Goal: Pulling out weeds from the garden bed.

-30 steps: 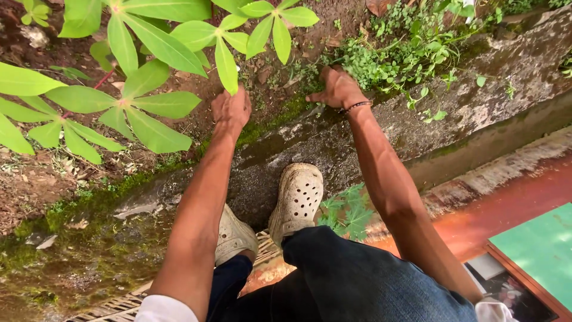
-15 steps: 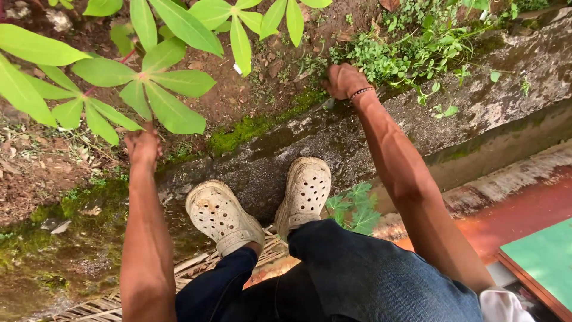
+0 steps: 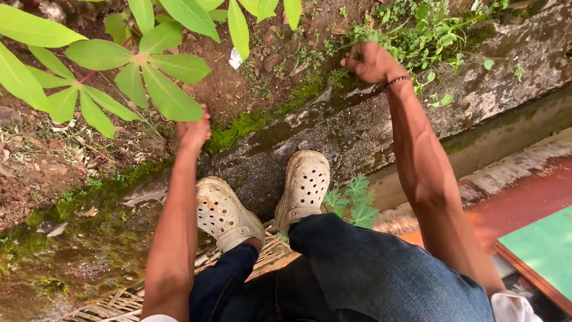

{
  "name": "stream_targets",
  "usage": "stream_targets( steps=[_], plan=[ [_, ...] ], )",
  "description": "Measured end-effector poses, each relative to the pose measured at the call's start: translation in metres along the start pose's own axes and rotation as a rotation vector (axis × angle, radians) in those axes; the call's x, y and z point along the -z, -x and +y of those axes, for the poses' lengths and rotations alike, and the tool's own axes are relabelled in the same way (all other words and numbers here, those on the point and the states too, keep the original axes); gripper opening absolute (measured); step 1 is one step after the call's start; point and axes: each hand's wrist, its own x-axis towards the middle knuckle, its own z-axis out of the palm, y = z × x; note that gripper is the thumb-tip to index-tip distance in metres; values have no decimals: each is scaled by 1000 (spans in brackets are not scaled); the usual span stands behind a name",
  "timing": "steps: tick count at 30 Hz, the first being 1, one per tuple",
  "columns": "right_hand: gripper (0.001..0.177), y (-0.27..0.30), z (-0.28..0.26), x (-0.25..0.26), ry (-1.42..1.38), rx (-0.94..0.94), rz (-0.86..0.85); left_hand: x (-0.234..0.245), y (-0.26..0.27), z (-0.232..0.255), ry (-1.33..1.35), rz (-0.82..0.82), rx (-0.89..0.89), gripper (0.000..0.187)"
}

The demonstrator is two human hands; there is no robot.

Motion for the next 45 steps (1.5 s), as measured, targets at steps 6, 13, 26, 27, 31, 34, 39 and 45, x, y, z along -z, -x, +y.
stream_targets(
  steps=[6,13,26,27,31,34,39,45],
  plan=[
    [27,58,-60,-73,-177,252,40,-81,24,33,-153,-227,-5,25],
    [15,88,-132,-144,-265,434,28,-101,39,49,-48,-516,-39,48],
    [26,20,-62,-28,287,94,367,47,-32,21,-139,-136,4,30],
    [26,-5,-33,-30,286,97,372,58,-26,26,-139,-134,-1,30],
    [38,-69,43,-36,637,-46,425,91,1,40,140,-54,39,33],
    [33,-89,61,-43,645,-115,440,95,2,28,308,-44,52,37],
    [40,-91,69,-59,555,-178,494,79,-2,12,475,-78,62,40],
    [53,-100,91,-51,390,-192,461,59,-6,21,428,-165,3,42]
  ],
)
